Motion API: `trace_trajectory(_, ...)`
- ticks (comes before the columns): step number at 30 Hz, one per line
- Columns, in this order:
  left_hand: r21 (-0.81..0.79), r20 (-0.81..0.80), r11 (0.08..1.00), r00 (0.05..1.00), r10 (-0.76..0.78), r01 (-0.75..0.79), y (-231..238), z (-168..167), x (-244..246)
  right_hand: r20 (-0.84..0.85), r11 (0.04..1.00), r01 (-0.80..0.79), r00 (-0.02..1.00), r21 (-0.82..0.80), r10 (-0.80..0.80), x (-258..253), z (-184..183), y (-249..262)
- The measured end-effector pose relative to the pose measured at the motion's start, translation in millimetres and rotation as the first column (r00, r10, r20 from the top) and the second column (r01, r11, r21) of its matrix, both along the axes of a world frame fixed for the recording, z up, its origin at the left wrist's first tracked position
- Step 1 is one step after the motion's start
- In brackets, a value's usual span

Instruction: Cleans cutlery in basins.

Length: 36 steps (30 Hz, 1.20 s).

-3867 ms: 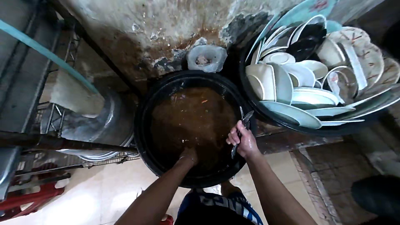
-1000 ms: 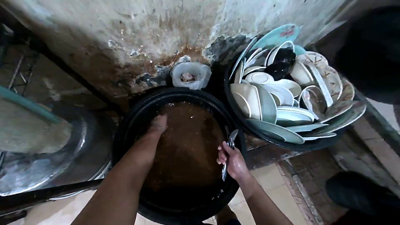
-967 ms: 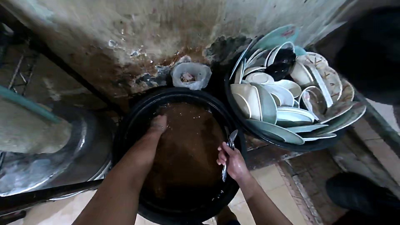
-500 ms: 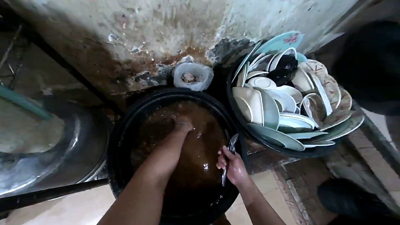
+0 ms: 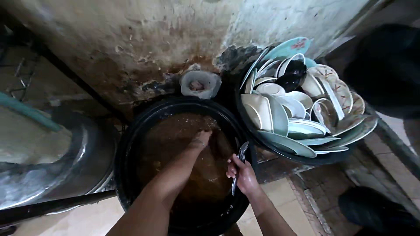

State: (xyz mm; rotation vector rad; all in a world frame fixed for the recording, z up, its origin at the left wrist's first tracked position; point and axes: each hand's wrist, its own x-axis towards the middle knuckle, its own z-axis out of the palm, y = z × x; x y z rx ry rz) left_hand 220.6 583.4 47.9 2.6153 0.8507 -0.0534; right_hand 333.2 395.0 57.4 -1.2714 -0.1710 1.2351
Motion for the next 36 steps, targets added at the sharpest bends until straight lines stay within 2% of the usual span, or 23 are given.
trace_trajectory(1,-0.098,0.047,0.993,0.997,0.064,-0.059,16,-24,4,0.008,1.0,0.002,1.0,-0.01,-0.002,0,1,1)
trace_trajectory(2,-0.241,-0.024,0.96,0.99,0.139,-0.141,31,-27,10,0.016,1.0,0.011,1.0,-0.029,-0.011,0,2,3)
trace_trajectory(4,-0.394,-0.013,0.882,0.961,0.275,-0.258,41,-12,8,0.04,0.997,0.027,0.999,-0.07,-0.024,-2,6,6)
trace_trajectory(7,-0.56,0.16,0.763,0.862,0.481,-0.322,35,21,-12,0.149,0.996,0.01,0.989,-0.093,0.004,-5,7,20)
trace_trajectory(9,-0.75,0.218,0.581,0.711,0.669,-0.316,26,35,-22,0.287,0.994,-0.017,0.957,-0.111,0.049,-11,9,38)
trace_trajectory(11,-0.924,0.188,0.329,0.515,0.836,-0.196,14,44,-30,0.455,0.979,-0.103,0.873,-0.179,0.174,-21,15,57)
trace_trajectory(12,-0.963,0.158,0.235,0.429,0.889,-0.133,8,45,-34,0.492,0.96,-0.176,0.83,-0.216,0.263,-26,16,65)
trace_trajectory(14,-0.986,0.112,0.145,0.317,0.942,-0.082,-2,41,-39,0.486,0.912,-0.298,0.775,-0.282,0.404,-39,15,78)
trace_trajectory(17,-0.98,0.131,0.171,0.314,0.94,-0.103,-9,31,-49,0.361,0.888,-0.397,0.812,-0.232,0.458,-58,6,84)
trace_trajectory(21,-0.989,0.141,0.148,0.323,0.936,0.003,0,34,-77,0.324,0.914,-0.333,0.86,-0.232,0.395,-60,-2,62)
trace_trajectory(23,-0.985,0.168,0.17,0.329,0.929,0.025,9,37,-94,0.281,0.921,-0.313,0.885,-0.232,0.372,-53,-5,48)
trace_trajectory(26,-0.977,0.206,0.207,0.401,0.893,0.04,17,40,-111,0.2,0.943,-0.289,0.926,-0.168,0.32,-45,-7,28)
trace_trajectory(32,-0.979,0.192,0.202,0.5,0.844,0.035,23,36,-117,0.093,0.972,-0.221,0.969,-0.075,0.227,-38,-5,6)
trace_trajectory(34,-0.93,0.186,0.329,0.563,0.805,-0.163,27,32,-114,0.062,0.98,-0.193,0.979,-0.055,0.196,-37,-4,5)
trace_trajectory(36,-0.728,0.13,0.534,0.677,0.724,-0.431,38,23,-117,0.048,0.985,-0.164,0.985,-0.054,0.167,-35,-3,3)
